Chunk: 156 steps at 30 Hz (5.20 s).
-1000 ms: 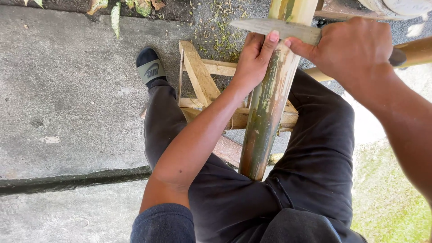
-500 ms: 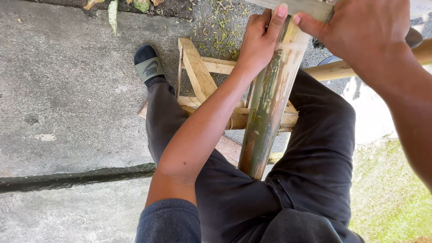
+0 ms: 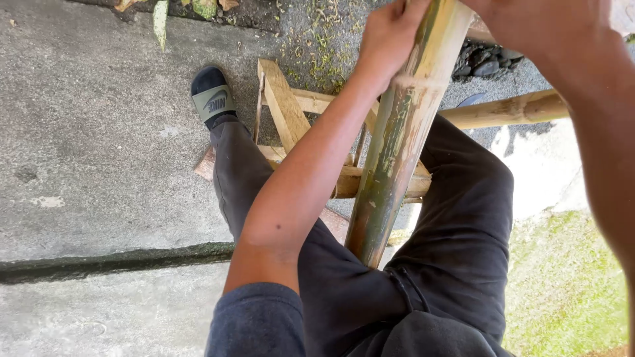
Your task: Scraping the outer layer of a bamboo pole with a knife.
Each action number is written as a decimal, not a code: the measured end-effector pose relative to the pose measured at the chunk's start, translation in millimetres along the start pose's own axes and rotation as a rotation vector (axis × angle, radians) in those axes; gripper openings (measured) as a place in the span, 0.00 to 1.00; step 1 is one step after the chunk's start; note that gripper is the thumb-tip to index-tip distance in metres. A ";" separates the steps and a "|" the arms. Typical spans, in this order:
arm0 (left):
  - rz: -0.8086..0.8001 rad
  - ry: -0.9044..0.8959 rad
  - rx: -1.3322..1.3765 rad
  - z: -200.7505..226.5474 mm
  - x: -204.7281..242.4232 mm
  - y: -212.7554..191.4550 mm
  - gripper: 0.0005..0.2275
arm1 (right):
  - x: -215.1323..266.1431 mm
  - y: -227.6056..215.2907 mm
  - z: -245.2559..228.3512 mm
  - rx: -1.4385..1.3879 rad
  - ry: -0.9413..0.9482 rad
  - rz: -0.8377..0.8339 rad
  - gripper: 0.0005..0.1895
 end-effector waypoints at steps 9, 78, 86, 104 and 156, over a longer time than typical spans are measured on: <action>-0.201 0.244 -0.245 7.4 64.4 -33.4 0.40 | 70.9 58.0 6.1 -0.892 0.591 -0.035 0.33; -0.065 0.251 0.010 9.4 52.1 -13.8 0.34 | 53.9 11.0 -12.6 0.249 -0.015 0.091 0.46; -0.013 0.276 0.057 12.8 48.9 -12.9 0.35 | 42.7 -15.6 -52.6 0.277 0.217 -0.084 0.47; 0.086 0.211 -0.099 11.7 26.9 -4.0 0.35 | 32.4 -19.2 -41.6 0.307 0.087 0.065 0.43; -0.104 0.272 0.001 -51.5 86.3 -16.8 0.29 | 86.3 11.2 -79.4 0.389 0.207 -0.222 0.49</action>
Point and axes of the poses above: each hand's wrist, its own x-axis away from the middle knuckle, its own y-axis out of the palm, z = x × y, the point moved 2 cm from there along -x, towards the middle knuckle, and after that the axes turned 14 degrees about -x, right-handed, at the moved point
